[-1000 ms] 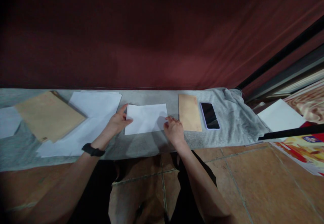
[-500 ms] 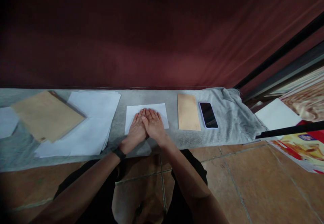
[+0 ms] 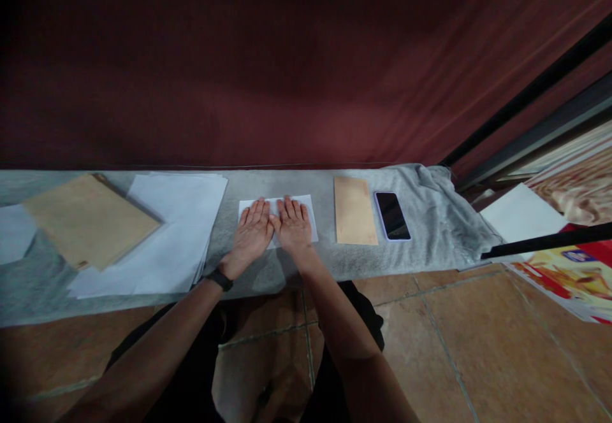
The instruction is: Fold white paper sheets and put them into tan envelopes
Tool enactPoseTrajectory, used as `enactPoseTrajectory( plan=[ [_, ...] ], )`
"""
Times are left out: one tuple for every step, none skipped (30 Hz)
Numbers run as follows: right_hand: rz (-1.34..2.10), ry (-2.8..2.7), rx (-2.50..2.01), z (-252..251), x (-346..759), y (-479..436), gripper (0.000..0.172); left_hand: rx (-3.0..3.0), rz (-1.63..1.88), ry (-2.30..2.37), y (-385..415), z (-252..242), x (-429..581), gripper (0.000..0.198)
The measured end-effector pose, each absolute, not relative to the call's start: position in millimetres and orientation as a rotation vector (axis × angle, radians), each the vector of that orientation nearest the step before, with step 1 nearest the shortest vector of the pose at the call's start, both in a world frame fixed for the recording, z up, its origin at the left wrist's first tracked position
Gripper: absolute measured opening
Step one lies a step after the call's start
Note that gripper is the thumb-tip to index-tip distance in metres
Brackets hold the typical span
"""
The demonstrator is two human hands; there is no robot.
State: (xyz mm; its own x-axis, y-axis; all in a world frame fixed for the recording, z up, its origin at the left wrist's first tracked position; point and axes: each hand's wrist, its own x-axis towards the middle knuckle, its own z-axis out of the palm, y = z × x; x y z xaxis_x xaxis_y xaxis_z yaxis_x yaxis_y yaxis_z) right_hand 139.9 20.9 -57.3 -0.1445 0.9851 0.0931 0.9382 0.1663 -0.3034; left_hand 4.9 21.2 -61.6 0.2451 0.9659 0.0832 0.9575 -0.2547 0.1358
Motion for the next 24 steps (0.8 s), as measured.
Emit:
enactPoseTrajectory(
  plan=[
    [0.229,-2.168,-1.860,-59,140,21,0.056,2.423,0.227,1.903,22,-61,4,0.062],
    [0.209,-2.155,-1.869,-60,140,22,0.057,2.411,0.227,1.923,23,-61,3,0.062],
    [0.193,-2.141,-1.878,-62,141,23,0.057,2.401,0.230,1.941,23,-61,1,0.063],
    [0.182,-2.129,-1.888,-63,141,23,0.058,2.395,0.237,1.953,24,-61,0,0.063],
    [0.173,-2.117,-1.897,-64,142,24,0.059,2.391,0.246,1.962,24,-61,-2,0.064],
    [0.166,-2.110,-1.903,-66,143,24,0.059,2.389,0.257,1.969,24,-61,-3,0.064],
    [0.159,-2.105,-1.907,-66,145,24,0.060,2.387,0.268,1.973,24,-62,-5,0.064],
    [0.153,-2.103,-1.910,-67,146,25,0.060,2.385,0.280,1.977,24,-62,-6,0.064],
    [0.145,-2.104,-1.914,-67,148,24,0.060,2.380,0.289,1.981,24,-62,-8,0.065],
    [0.137,-2.106,-1.917,-67,150,24,0.060,2.374,0.296,1.983,24,-62,-10,0.066],
    [0.129,-2.110,-1.920,-67,152,24,0.060,2.366,0.301,1.986,23,-62,-11,0.067],
    [0.121,-2.113,-1.924,-67,154,23,0.061,2.358,0.304,1.989,23,-61,-13,0.068],
    [0.114,-2.117,-1.929,-67,157,23,0.062,2.352,0.304,1.991,23,-61,-14,0.069],
    [0.106,-2.120,-1.934,-67,159,22,0.062,2.349,0.301,1.994,23,-61,-16,0.070],
    [0.098,-2.121,-1.939,-68,161,21,0.063,2.347,0.296,1.998,23,-61,-17,0.070],
    [0.089,-2.121,-1.944,-68,163,21,0.063,2.348,0.292,2.002,23,-61,-19,0.071],
    [0.081,-2.119,-1.950,-68,166,20,0.063,2.350,0.288,2.005,23,-61,-20,0.071],
    [0.073,-2.116,-1.955,-68,168,19,0.063,2.352,0.287,2.008,23,-61,-21,0.072],
    [0.066,-2.111,-1.961,-69,171,19,0.063,2.354,0.288,2.012,22,-61,-23,0.072],
    [0.058,-2.103,-1.970,-69,173,18,0.063,2.355,0.294,2.017,22,-62,-24,0.072],
    [0.049,-2.093,-1.981,-69,176,17,0.064,2.355,0.301,2.022,22,-62,-25,0.073],
    [0.041,-2.084,-1.992,-70,178,16,0.064,2.353,0.309,2.029,21,-62,-25,0.073],
    [0.034,-2.074,-2.002,-70,181,15,0.065,2.346,0.313,2.036,21,-63,-26,0.072],
    [0.030,-2.066,-2.009,-71,183,14,0.065,2.337,0.315,2.044,21,-63,-27,0.072]
  ],
)
